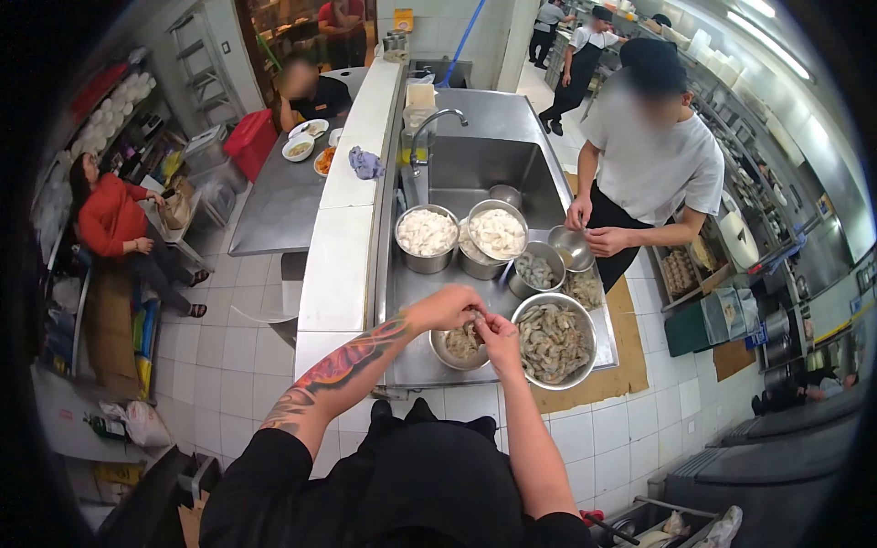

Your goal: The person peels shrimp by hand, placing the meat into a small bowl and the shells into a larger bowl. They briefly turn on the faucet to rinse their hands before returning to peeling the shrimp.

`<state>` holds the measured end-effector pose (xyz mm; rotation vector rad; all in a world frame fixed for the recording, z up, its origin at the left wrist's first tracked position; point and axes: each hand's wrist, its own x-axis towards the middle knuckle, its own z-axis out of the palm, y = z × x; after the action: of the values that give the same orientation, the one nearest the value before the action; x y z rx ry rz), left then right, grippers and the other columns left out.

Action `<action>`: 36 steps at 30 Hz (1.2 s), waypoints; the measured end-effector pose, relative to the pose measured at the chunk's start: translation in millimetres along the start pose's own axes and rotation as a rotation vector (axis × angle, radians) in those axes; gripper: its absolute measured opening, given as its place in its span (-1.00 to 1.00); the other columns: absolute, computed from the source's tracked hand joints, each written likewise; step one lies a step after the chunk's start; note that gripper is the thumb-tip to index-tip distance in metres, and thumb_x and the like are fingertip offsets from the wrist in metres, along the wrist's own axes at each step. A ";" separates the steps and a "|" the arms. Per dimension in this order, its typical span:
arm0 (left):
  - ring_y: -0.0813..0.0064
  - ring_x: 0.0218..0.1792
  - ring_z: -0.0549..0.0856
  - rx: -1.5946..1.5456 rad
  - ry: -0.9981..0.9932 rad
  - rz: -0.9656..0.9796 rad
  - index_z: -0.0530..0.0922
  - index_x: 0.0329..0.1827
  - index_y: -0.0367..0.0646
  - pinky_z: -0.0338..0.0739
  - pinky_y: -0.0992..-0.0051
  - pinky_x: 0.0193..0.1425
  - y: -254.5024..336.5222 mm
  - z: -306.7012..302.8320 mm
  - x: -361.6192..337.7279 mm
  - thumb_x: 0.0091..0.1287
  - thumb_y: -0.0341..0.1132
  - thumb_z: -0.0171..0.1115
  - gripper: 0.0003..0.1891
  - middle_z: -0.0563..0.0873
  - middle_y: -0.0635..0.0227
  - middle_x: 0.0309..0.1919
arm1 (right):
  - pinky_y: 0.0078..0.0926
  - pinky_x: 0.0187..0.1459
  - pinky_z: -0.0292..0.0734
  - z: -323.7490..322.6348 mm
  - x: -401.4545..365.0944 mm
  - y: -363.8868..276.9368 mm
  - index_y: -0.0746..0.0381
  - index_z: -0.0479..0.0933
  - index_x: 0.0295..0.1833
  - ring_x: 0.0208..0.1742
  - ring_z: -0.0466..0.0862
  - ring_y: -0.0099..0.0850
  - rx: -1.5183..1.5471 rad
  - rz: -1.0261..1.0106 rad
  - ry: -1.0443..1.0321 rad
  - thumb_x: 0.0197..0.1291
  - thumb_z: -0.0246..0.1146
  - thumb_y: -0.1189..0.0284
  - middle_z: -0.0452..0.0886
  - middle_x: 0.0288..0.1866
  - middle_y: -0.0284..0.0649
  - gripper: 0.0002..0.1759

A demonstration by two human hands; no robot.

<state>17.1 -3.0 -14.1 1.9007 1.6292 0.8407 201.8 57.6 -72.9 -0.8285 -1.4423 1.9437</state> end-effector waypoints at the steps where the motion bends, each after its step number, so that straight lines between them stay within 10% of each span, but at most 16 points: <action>1: -0.05 -0.10 0.71 0.020 0.035 0.045 0.72 -0.09 -0.21 0.58 0.12 0.04 -2.6 3.8 1.0 0.18 -0.45 0.32 -0.77 0.74 0.00 -0.20 | -0.65 -0.29 0.52 -2.0 -1.0 -1.4 0.32 0.64 -0.05 -0.34 0.66 -0.62 -0.075 0.004 -0.011 0.43 0.30 0.40 0.72 -0.32 -0.35 -0.81; 9: -0.03 -0.15 0.67 -0.027 0.056 0.045 0.73 -0.09 -0.15 0.56 0.12 0.01 -3.7 5.2 -0.7 0.22 -0.45 0.26 -0.78 0.68 0.09 -0.22 | -0.66 -0.42 0.37 11.6 -11.0 -27.0 0.31 0.66 -0.25 -0.46 0.50 -0.70 -0.287 -0.029 -0.011 0.42 0.27 0.35 0.61 -0.47 -0.45 -0.75; 16: 0.55 -0.22 0.73 -0.381 0.050 -0.094 0.74 -0.05 -0.26 0.61 0.46 -0.07 2.4 -3.6 3.2 0.33 -0.35 0.37 -0.79 0.81 0.29 -0.24 | -0.67 -0.44 0.32 12.3 -10.4 -31.6 0.32 0.69 -0.25 -0.46 0.46 -0.73 -0.281 -0.180 0.091 0.40 0.30 0.32 0.58 -0.49 -0.49 -0.73; 24: 0.63 -0.20 0.71 -0.806 -0.072 -0.193 0.69 0.04 -0.35 0.61 0.56 -0.11 8.8 -19.4 2.5 0.42 -0.38 0.33 -0.77 0.79 0.33 -0.18 | -0.72 -0.45 0.36 17.8 -18.8 -46.2 0.29 0.68 -0.21 -0.49 0.47 -0.75 -0.024 -0.150 0.114 0.39 0.32 0.36 0.58 -0.48 -0.48 -0.79; 30: 0.61 -0.27 0.74 -0.466 0.070 -0.384 0.66 0.01 -0.32 0.63 0.54 -0.20 -3.7 -18.4 2.0 0.33 -0.44 0.37 -0.77 0.79 0.32 -0.26 | -0.61 -0.40 0.49 10.5 -14.6 -36.0 0.33 0.68 -0.12 -0.44 0.60 -0.61 -0.126 -0.115 0.152 0.36 0.34 0.35 0.67 -0.40 -0.35 -0.77; 33: 0.56 -0.32 0.76 -0.371 0.085 -0.405 0.68 0.00 -0.32 0.65 0.50 -0.22 -13.2 -14.3 2.0 0.28 -0.47 0.36 -0.75 0.80 0.26 -0.31 | -0.33 -0.04 0.66 -9.0 -1.7 11.5 0.36 0.65 0.13 -0.11 0.79 -0.23 -1.153 -0.393 -0.012 0.27 0.37 0.36 0.78 -0.10 -0.04 -0.61; 36: 0.49 -0.31 0.79 -0.053 0.119 -0.212 0.68 -0.03 -0.34 0.67 0.46 -0.19 -17.4 -9.7 -2.5 0.24 -0.47 0.35 -0.75 0.81 0.16 -0.31 | -0.39 -0.02 0.67 -7.3 9.3 16.4 0.34 0.66 0.15 -0.08 0.80 -0.31 -0.663 -0.245 0.143 0.28 0.37 0.38 0.78 -0.03 -0.02 -0.62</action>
<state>-2.0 -2.9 -20.2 1.6346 1.8222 0.9131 200.0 65.0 -91.7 -0.9850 -2.0197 1.1971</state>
